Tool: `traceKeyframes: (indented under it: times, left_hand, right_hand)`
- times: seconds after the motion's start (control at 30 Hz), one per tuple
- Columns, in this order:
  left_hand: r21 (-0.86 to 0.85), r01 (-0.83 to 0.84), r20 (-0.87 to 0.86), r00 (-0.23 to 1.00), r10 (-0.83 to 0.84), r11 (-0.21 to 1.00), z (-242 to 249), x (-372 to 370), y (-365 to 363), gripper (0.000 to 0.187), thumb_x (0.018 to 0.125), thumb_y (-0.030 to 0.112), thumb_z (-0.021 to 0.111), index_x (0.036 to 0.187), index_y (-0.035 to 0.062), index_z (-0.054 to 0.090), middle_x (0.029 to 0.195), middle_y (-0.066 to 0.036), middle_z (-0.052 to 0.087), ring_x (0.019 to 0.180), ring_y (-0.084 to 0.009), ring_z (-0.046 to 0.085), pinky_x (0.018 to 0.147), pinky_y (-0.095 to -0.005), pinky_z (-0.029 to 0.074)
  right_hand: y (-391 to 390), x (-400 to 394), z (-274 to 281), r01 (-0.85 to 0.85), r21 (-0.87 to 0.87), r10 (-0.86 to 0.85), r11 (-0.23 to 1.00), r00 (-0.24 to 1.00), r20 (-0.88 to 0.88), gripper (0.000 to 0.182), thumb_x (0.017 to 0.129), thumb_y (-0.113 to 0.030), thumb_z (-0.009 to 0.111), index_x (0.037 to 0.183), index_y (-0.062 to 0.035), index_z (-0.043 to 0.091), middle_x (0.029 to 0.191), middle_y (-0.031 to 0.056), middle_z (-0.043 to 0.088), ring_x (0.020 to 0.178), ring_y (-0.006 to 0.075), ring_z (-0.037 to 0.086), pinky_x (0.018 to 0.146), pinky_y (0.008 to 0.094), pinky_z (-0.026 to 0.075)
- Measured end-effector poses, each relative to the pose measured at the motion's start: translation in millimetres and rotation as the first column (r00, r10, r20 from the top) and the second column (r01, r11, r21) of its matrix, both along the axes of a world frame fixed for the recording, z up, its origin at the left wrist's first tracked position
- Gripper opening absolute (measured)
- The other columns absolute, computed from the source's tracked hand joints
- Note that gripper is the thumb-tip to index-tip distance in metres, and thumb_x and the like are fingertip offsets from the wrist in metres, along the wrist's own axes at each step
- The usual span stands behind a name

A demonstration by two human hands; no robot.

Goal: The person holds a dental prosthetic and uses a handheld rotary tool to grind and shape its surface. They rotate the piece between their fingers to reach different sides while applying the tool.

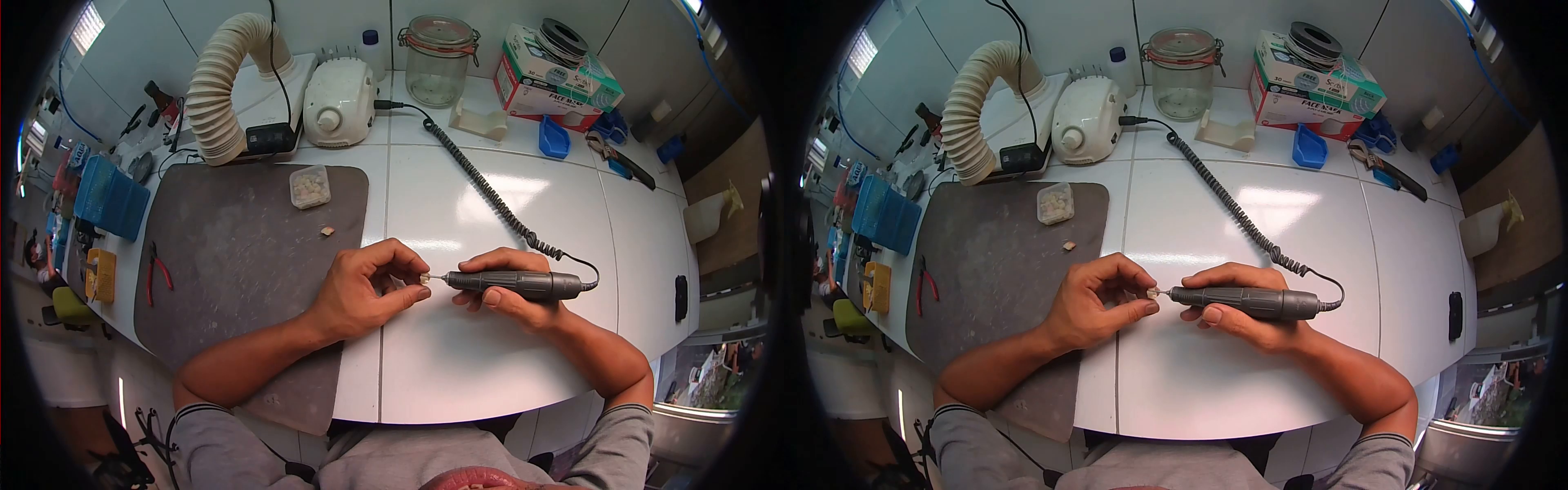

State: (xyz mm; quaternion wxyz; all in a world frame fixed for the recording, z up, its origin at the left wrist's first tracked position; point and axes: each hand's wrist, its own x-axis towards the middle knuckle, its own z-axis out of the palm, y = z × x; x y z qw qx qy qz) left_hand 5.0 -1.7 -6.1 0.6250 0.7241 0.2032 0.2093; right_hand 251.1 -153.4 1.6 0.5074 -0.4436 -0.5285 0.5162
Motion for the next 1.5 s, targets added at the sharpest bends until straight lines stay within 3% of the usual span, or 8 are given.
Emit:
traceKeyframes:
  times: [0.47, 0.57, 0.67, 0.77, 0.97, 1.07, 1.17, 1.5]
  left_hand:
    - [-0.076, 0.022, -0.028, 0.999, -0.024, 0.997, 2.9, -1.4, 0.0, 0.021, 0.095, 0.008, 0.084, 0.110, -0.0029, 0.075, 0.097, -0.008, 0.078, 0.086, -0.0093, 0.073, 0.072, -0.0235, 0.058]
    - [-0.072, 0.068, -0.110, 0.991, -0.076, 0.995, 12.6, -2.4, 2.0, 0.019, 0.098, 0.002, 0.079, 0.114, -0.0052, 0.070, 0.105, -0.011, 0.077, 0.098, -0.0146, 0.076, 0.087, -0.0275, 0.061]
    - [-0.089, 0.070, -0.108, 0.991, -0.080, 0.994, 10.9, -3.0, 2.0, 0.020, 0.098, 0.003, 0.079, 0.114, -0.0053, 0.070, 0.104, -0.010, 0.077, 0.097, -0.0144, 0.076, 0.087, -0.0273, 0.061]
    - [-0.078, 0.040, -0.015, 0.999, -0.041, 0.996, 2.6, -1.7, 0.4, 0.021, 0.097, 0.009, 0.083, 0.111, -0.0031, 0.075, 0.098, -0.008, 0.078, 0.087, -0.0096, 0.073, 0.073, -0.0235, 0.058]
    - [-0.065, 0.037, -0.036, 0.999, -0.040, 0.997, 2.5, -2.2, 0.5, 0.022, 0.096, 0.010, 0.083, 0.111, -0.0031, 0.074, 0.097, -0.008, 0.078, 0.086, -0.0090, 0.072, 0.072, -0.0231, 0.058]
    - [-0.060, 0.075, -0.098, 0.992, -0.081, 0.995, 10.0, -3.2, 1.8, 0.020, 0.097, 0.003, 0.081, 0.112, -0.0045, 0.071, 0.103, -0.009, 0.077, 0.094, -0.0128, 0.074, 0.084, -0.0264, 0.060]
    - [-0.036, 0.042, -0.044, 0.998, -0.044, 0.998, 3.5, -2.7, 1.1, 0.023, 0.095, 0.011, 0.084, 0.110, -0.0024, 0.075, 0.096, -0.007, 0.078, 0.086, -0.0090, 0.072, 0.071, -0.0225, 0.056]
    - [-0.014, 0.043, -0.044, 0.998, -0.044, 0.999, 4.3, -2.7, 0.3, 0.022, 0.095, 0.011, 0.084, 0.110, -0.0017, 0.076, 0.094, -0.006, 0.078, 0.083, -0.0080, 0.071, 0.069, -0.0225, 0.055]
  right_hand:
    - [0.5, -0.5, 1.8, -0.005, 0.003, 0.005, 1.000, 1.000, -0.014, 0.040, 0.104, -0.012, 0.072, 0.137, 0.0090, 0.063, 0.125, 0.0230, 0.074, 0.110, 0.0281, 0.079, 0.093, 0.0344, 0.065]
    - [0.5, -0.3, 0.5, -0.009, 0.004, 0.009, 1.000, 1.000, -0.015, 0.041, 0.103, -0.012, 0.072, 0.137, 0.0091, 0.063, 0.125, 0.0232, 0.074, 0.110, 0.0280, 0.079, 0.093, 0.0346, 0.065]
    - [1.0, -0.2, 1.3, -0.011, 0.009, 0.011, 1.000, 1.000, -0.004, 0.041, 0.103, -0.012, 0.072, 0.137, 0.0091, 0.063, 0.125, 0.0233, 0.074, 0.110, 0.0278, 0.079, 0.093, 0.0348, 0.065]
    - [0.6, -0.7, 2.2, -0.008, 0.003, 0.008, 1.000, 1.000, -0.003, 0.041, 0.103, -0.013, 0.072, 0.137, 0.0089, 0.063, 0.125, 0.0233, 0.075, 0.110, 0.0279, 0.079, 0.094, 0.0349, 0.065]
    - [0.9, -0.2, 2.0, -0.013, 0.011, 0.013, 1.000, 1.000, 0.013, 0.041, 0.103, -0.013, 0.072, 0.137, 0.0087, 0.063, 0.125, 0.0233, 0.075, 0.110, 0.0283, 0.079, 0.093, 0.0346, 0.065]
    - [0.9, -0.4, 1.7, -0.014, 0.012, 0.014, 1.000, 1.000, 0.006, 0.041, 0.103, -0.014, 0.072, 0.136, 0.0084, 0.063, 0.124, 0.0231, 0.075, 0.109, 0.0279, 0.079, 0.093, 0.0345, 0.065]
    - [1.0, -0.7, 2.5, -0.017, 0.007, 0.017, 1.000, 1.000, -0.003, 0.040, 0.103, -0.013, 0.072, 0.136, 0.0081, 0.063, 0.123, 0.0227, 0.075, 0.108, 0.0276, 0.079, 0.092, 0.0344, 0.065]
    - [0.2, -1.5, 1.2, -0.019, -0.006, 0.019, 1.000, 1.000, -0.013, 0.041, 0.102, -0.013, 0.073, 0.136, 0.0083, 0.063, 0.123, 0.0230, 0.075, 0.109, 0.0288, 0.079, 0.094, 0.0355, 0.065]
